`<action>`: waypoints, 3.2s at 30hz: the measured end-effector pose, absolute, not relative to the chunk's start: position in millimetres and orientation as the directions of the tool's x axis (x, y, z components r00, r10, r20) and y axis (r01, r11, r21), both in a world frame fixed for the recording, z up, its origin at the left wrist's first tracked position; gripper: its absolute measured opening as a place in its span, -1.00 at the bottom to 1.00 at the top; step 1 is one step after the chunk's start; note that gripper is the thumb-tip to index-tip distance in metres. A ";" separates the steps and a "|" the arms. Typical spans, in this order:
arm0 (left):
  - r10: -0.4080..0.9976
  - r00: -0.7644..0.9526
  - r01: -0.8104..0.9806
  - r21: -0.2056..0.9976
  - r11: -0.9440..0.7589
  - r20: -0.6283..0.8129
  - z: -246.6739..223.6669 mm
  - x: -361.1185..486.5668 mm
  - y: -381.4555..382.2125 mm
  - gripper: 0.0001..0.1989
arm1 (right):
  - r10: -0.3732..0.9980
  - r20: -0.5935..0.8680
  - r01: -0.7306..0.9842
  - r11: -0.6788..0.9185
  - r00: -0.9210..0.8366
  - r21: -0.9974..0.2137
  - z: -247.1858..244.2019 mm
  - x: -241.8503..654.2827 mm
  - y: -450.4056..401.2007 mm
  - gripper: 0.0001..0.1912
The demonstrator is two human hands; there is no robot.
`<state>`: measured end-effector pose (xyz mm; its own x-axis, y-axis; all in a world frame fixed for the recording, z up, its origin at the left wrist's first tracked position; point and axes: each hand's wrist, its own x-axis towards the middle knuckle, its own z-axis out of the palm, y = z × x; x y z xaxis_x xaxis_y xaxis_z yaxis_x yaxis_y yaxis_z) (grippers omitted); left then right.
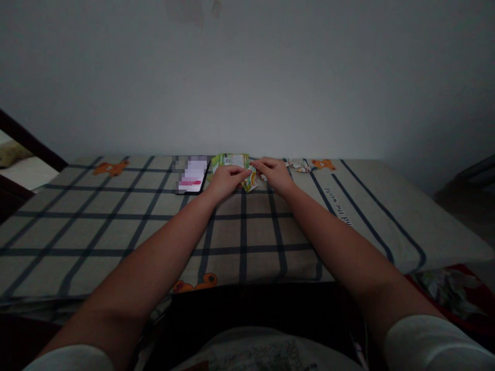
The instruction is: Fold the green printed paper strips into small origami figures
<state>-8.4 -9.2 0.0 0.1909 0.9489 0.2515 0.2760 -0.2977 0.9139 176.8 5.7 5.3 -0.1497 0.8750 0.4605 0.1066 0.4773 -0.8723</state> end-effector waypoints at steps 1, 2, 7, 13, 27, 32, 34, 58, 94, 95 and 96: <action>0.951 0.191 0.265 0.920 -0.290 0.245 0.0 -8.2 -9.7 -0.57 | 0.880 0.452 0.093 0.467 -0.147 -0.879 5.0 176.2 5.6 -0.59; 0.952 0.190 0.254 0.925 -0.283 0.239 0.1 -8.0 -10.2 -0.57 | 0.889 0.435 0.082 0.449 -0.145 -0.890 4.8 175.7 5.6 -0.59; 0.957 0.176 0.247 0.931 -0.269 0.229 3.0 -6.9 -13.0 -0.56 | 0.915 0.379 0.073 0.391 -0.136 -0.918 4.4 174.9 6.1 -0.52; 0.948 0.197 0.292 0.908 -0.301 0.250 5.8 -6.2 -14.1 -0.60 | 0.897 0.429 0.120 0.440 -0.107 -0.890 4.6 176.4 7.4 -0.54; 0.965 0.168 0.162 0.960 -0.229 0.202 2.1 -7.1 -11.9 -0.59 | 0.940 0.315 -0.084 0.306 -0.130 -0.948 4.5 177.3 8.3 -0.64; 0.952 0.194 0.222 0.935 -0.278 0.237 2.5 -8.6 -12.3 -0.60 | 0.929 0.336 -0.037 0.335 -0.152 -0.942 5.4 178.6 8.4 -0.66; 0.948 0.200 0.255 0.921 -0.293 0.247 4.0 -8.8 -13.1 -0.58 | 0.930 0.337 -0.015 0.338 -0.146 -0.941 5.6 178.8 8.7 -0.66; 0.966 0.071 0.053 0.966 -0.255 0.251 4.2 -5.7 -9.6 -0.60 | 0.905 0.300 -0.007 0.313 -0.302 -0.950 0.2 174.0 13.0 -0.58; 0.989 0.105 -0.213 0.974 -0.075 0.100 5.6 5.1 -15.6 -0.50 | 0.867 0.425 -0.015 0.436 -0.261 -0.900 -18.4 165.6 21.1 -0.62; 0.989 0.110 -0.215 0.974 -0.071 0.097 5.2 5.1 -15.6 -0.49 | 0.863 0.437 -0.003 0.451 -0.254 -0.893 -18.4 164.9 20.3 -0.64; 0.989 0.116 -0.217 0.974 -0.066 0.093 5.0 5.0 -15.6 -0.48 | 0.860 0.446 -0.002 0.460 -0.250 -0.888 -18.2 164.2 19.3 -0.64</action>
<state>5.0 -15.6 5.0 0.1161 0.9888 0.0933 -0.2171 -0.0664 0.9739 164.2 19.3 -18.2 -0.2496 0.8597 0.4456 -0.0019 0.4598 -0.8880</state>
